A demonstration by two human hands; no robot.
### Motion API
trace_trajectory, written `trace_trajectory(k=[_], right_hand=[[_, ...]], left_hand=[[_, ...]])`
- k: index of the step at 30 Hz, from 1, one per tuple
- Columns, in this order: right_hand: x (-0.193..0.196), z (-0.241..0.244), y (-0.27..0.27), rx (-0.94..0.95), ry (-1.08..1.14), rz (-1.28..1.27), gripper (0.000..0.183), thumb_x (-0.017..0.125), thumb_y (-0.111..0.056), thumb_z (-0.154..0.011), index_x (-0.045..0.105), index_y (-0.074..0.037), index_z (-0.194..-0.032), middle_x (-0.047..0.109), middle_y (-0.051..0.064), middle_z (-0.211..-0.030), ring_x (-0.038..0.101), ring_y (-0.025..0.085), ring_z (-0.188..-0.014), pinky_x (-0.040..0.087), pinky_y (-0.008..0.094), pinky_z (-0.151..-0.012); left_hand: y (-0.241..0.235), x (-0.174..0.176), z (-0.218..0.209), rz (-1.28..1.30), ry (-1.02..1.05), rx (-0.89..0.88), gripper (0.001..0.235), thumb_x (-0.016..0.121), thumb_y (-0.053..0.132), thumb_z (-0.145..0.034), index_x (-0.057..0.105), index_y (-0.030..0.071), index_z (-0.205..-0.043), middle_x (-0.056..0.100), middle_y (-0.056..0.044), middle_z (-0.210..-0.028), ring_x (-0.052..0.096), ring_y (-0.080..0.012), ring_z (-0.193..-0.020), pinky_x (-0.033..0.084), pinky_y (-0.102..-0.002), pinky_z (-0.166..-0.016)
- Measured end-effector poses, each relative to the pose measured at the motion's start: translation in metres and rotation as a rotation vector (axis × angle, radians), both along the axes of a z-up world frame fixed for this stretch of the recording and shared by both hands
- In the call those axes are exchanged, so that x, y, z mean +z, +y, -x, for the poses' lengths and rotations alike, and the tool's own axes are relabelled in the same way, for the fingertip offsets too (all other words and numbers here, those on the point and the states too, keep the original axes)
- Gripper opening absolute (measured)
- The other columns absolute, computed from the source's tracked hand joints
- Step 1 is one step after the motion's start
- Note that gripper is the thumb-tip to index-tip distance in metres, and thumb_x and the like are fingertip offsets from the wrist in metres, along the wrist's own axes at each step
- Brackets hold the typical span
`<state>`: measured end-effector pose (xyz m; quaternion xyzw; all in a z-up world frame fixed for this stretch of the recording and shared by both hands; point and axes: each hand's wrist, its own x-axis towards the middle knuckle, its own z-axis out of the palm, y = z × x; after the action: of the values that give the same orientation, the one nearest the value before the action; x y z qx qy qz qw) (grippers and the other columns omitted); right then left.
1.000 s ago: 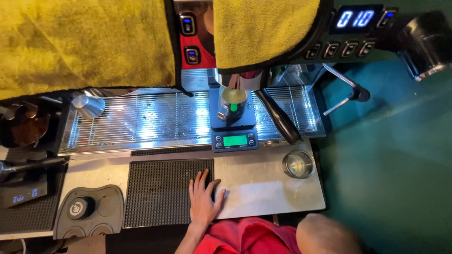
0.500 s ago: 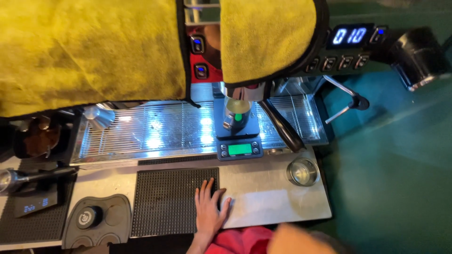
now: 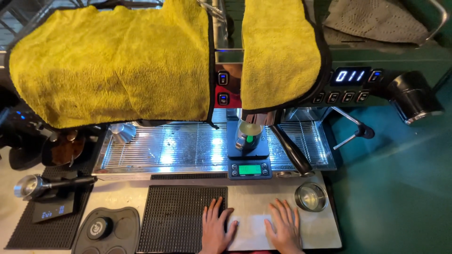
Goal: The person prepares coffee by wiping a portafilter with a cloth, weighing it on a digital scale, and filling it with coffee grounds using a scoop. They then tamp the grounds, lock the portafilter into the espresso machine, and operate the machine to brew coffee into a metal pitcher placed on a scale.
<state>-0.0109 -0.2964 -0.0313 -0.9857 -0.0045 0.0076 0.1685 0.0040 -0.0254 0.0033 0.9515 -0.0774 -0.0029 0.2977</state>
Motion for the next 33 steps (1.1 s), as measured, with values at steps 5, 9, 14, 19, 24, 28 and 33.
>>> trace_trajectory(k=[5,9,14,19,24,28,33], right_hand=[[-0.014,-0.001,-0.004,-0.011,-0.13,-0.016,0.059,0.063,-0.05,-0.089,0.057,-0.029,-0.144,0.047,-0.007,-0.16,0.032,0.019,-0.154,0.014,0.051,-0.127],[-0.004,-0.001,-0.003,-0.072,-0.027,-0.065,0.057,0.063,-0.049,-0.088,0.059,-0.033,-0.142,0.048,-0.011,-0.159,0.033,0.015,-0.153,0.016,0.051,-0.126],[-0.012,-0.001,-0.004,-0.073,-0.076,-0.07,0.057,0.065,-0.049,-0.086,0.061,-0.034,-0.141,0.048,-0.011,-0.159,0.034,0.016,-0.154,0.016,0.05,-0.127],[-0.02,-0.002,-0.003,-0.088,-0.117,-0.018,0.056,0.068,-0.051,-0.083,0.063,-0.036,-0.136,0.052,-0.012,-0.156,0.038,0.016,-0.152,0.021,0.05,-0.126],[-0.028,-0.001,-0.008,-0.078,-0.1,-0.009,0.06,0.066,-0.053,-0.082,0.061,-0.037,-0.14,0.048,-0.013,-0.159,0.034,0.015,-0.154,0.016,0.051,-0.128],[-0.032,0.002,-0.007,-0.044,-0.292,-0.001,0.059,0.065,-0.053,-0.081,0.063,-0.035,-0.137,0.051,-0.012,-0.157,0.039,0.015,-0.152,0.02,0.048,-0.126],[-0.034,0.001,-0.002,-0.105,-0.337,-0.006,0.054,0.065,-0.054,-0.078,0.068,-0.037,-0.13,0.057,-0.014,-0.152,0.044,0.015,-0.149,0.026,0.047,-0.124]], left_hand=[[0.005,0.002,-0.002,-0.066,0.056,-0.047,0.042,0.057,0.051,-0.096,0.067,0.028,-0.13,0.036,-0.005,-0.165,0.025,-0.0311,-0.154,0.017,-0.055,-0.12],[0.002,-0.008,-0.002,-0.07,0.072,0.003,0.045,0.051,0.056,-0.095,0.069,0.031,-0.127,0.037,-0.003,-0.164,0.025,-0.0294,-0.154,0.018,-0.054,-0.12],[0.004,-0.025,-0.005,-0.001,-0.029,0.045,0.042,0.058,0.053,-0.093,0.071,0.029,-0.124,0.048,-0.003,-0.157,0.035,-0.0287,-0.15,0.023,-0.055,-0.118],[0.006,0.081,-0.045,0.261,-0.445,0.171,0.037,0.07,0.029,-0.091,0.069,0.019,-0.127,0.064,-0.009,-0.141,0.06,-0.0274,-0.129,0.044,-0.045,-0.106],[0.044,0.269,-0.115,0.204,-1.045,0.115,0.032,0.058,0.017,-0.104,0.06,0.01,-0.134,0.049,-0.019,-0.152,0.047,-0.0375,-0.146,0.036,-0.053,-0.125],[0.073,0.363,-0.174,0.027,-1.185,0.19,0.038,0.061,0.022,-0.104,0.055,0.017,-0.141,0.048,-0.015,-0.157,0.043,-0.0376,-0.151,0.026,-0.065,-0.128],[0.073,0.409,-0.191,-0.141,-1.053,0.117,0.042,0.05,0.043,-0.113,0.071,0.012,-0.135,0.063,-0.011,-0.146,0.046,-0.0381,-0.145,0.005,-0.066,-0.123]])
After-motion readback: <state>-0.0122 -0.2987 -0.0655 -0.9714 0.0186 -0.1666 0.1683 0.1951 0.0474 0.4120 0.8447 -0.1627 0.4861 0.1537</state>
